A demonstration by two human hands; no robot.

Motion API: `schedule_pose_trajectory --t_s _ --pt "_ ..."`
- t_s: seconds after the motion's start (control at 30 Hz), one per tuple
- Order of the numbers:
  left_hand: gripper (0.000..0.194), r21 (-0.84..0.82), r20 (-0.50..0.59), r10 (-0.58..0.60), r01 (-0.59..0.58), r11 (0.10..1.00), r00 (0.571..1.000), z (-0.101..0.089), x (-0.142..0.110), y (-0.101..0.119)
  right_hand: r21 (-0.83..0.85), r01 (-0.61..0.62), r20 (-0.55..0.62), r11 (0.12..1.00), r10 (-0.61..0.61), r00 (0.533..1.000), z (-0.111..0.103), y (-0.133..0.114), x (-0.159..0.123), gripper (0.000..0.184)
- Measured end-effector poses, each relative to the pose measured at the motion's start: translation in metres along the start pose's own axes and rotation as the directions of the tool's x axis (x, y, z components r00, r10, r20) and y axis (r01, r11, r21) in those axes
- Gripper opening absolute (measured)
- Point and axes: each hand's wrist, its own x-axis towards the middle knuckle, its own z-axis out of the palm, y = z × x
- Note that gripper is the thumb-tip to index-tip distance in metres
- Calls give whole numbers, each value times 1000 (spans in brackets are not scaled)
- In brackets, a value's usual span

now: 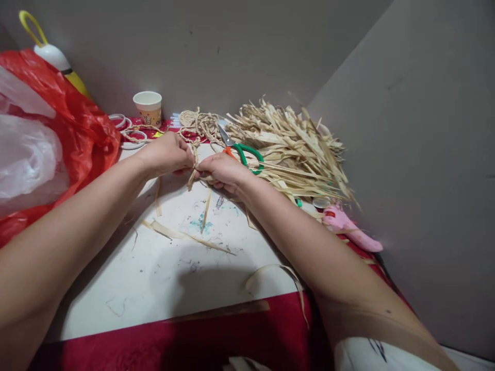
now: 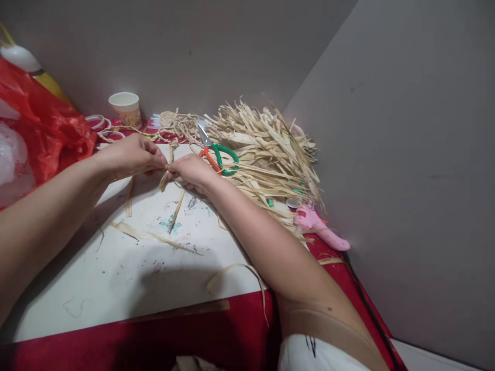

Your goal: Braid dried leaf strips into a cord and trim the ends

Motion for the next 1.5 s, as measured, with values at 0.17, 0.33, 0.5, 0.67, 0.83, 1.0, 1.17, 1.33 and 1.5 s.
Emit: schedule_pose_trajectory --t_s 0.17,0.33,0.5,0.67,0.83,1.0,1.17,1.33,1.5 --pt "6 4 -9 -35 35 999 999 -1 -4 5 123 12 88 992 -23 996 0 0 1 20" --pt "7 82 -99 23 -15 997 995 8 -12 1 213 -11 172 977 -26 985 0 0 0 21" --pt "13 332 -232 135 -52 942 963 23 -24 -1 308 -54 250 950 -26 968 0 0 -3 26" --pt "25 352 -280 221 -114 929 934 36 -31 -11 324 -34 254 945 -52 966 1 1 -3 27" --pt "25 -6 -174 87 -90 996 981 34 -35 -17 308 -25 178 951 -32 983 4 0 -4 29" --pt "19 -184 -175 -9 -23 983 984 18 -34 -19 293 -14 160 956 -35 986 5 -1 -6 21" --pt "12 -346 -136 -80 28 938 987 11 -21 -20 307 -29 203 951 -36 979 3 -1 -7 23" --pt "6 -487 243 -145 249 837 959 12 -13 -18 254 -31 222 967 -28 975 -3 0 -7 31" --pt "6 -464 333 -94 250 850 938 6 -5 -23 191 -26 261 981 -25 965 -10 1 -5 22"
